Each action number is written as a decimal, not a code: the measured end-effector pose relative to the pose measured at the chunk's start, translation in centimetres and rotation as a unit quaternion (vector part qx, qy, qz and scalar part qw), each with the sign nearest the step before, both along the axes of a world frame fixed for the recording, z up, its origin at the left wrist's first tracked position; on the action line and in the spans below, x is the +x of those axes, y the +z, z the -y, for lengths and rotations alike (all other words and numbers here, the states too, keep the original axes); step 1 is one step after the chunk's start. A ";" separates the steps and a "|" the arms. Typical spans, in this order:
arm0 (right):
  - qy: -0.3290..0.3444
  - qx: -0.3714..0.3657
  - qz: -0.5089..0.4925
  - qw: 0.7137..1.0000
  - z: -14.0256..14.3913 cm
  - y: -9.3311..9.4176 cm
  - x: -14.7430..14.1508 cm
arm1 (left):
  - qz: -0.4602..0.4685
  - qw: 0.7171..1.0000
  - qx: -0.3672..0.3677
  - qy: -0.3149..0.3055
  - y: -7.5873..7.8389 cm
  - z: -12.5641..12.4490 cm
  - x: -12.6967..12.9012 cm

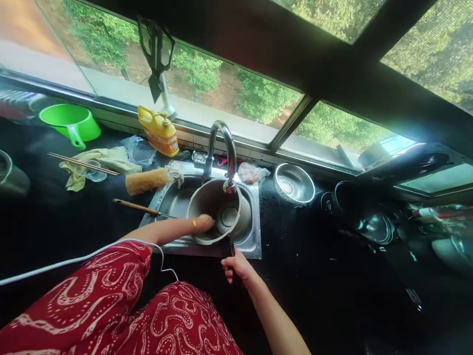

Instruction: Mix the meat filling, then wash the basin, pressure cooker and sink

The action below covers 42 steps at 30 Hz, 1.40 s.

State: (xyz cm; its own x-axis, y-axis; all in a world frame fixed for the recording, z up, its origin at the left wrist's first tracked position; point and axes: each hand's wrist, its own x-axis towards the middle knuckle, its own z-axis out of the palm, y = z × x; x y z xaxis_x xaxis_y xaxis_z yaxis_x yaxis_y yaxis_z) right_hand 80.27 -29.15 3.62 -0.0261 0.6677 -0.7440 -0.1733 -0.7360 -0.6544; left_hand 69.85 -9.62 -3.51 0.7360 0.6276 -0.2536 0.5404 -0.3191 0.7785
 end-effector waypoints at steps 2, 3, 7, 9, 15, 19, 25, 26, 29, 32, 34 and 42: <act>-0.006 -0.014 0.003 1.000 -0.2 -0.1 0.3 | -0.048 0.997 0.057 0.009 0.1 -3.4 -1.7; -0.009 -0.020 0.005 1.000 -0.3 -0.1 0.5 | -0.069 0.992 0.101 0.006 0.7 -5.3 -2.3; -0.013 -0.032 0.019 0.999 -0.5 -0.2 0.8 | -0.089 0.944 0.317 -0.024 4.8 -12.7 -4.0; -0.011 -0.037 0.025 0.999 -0.5 -0.2 1.0 | -0.059 0.922 0.383 0.006 6.5 -15.7 -5.5; 0.005 -0.041 0.016 0.999 -0.4 -1.0 2.6 | -0.041 0.919 0.384 0.078 6.0 -19.2 -10.2; 0.020 -0.035 0.003 0.999 -0.3 -2.0 3.8 | 0.079 0.956 0.236 0.154 6.1 -14.5 -5.8; 0.027 -0.031 0.002 0.999 -0.3 -2.5 4.3 | 0.262 0.879 -0.347 0.194 7.2 -3.1 4.7; 0.029 -0.028 0.000 0.999 -0.3 -2.5 4.4 | 0.289 0.842 -0.405 0.210 7.5 -2.3 5.6; 0.037 -0.020 -0.004 0.999 -0.3 -2.5 4.7 | 0.331 0.778 -0.477 0.238 8.4 -1.8 6.6; 0.048 -0.018 -0.013 0.999 -0.3 -2.6 4.9 | 0.350 0.773 -0.477 0.231 9.4 -2.4 6.0; 0.055 -0.017 -0.020 0.998 -0.3 -2.6 4.9 | 0.358 0.781 -0.466 0.209 9.4 -2.4 5.4; 0.059 -0.026 0.001 0.998 -1.0 -1.1 3.5 | 0.115 0.977 -0.112 0.139 2.8 -4.4 3.4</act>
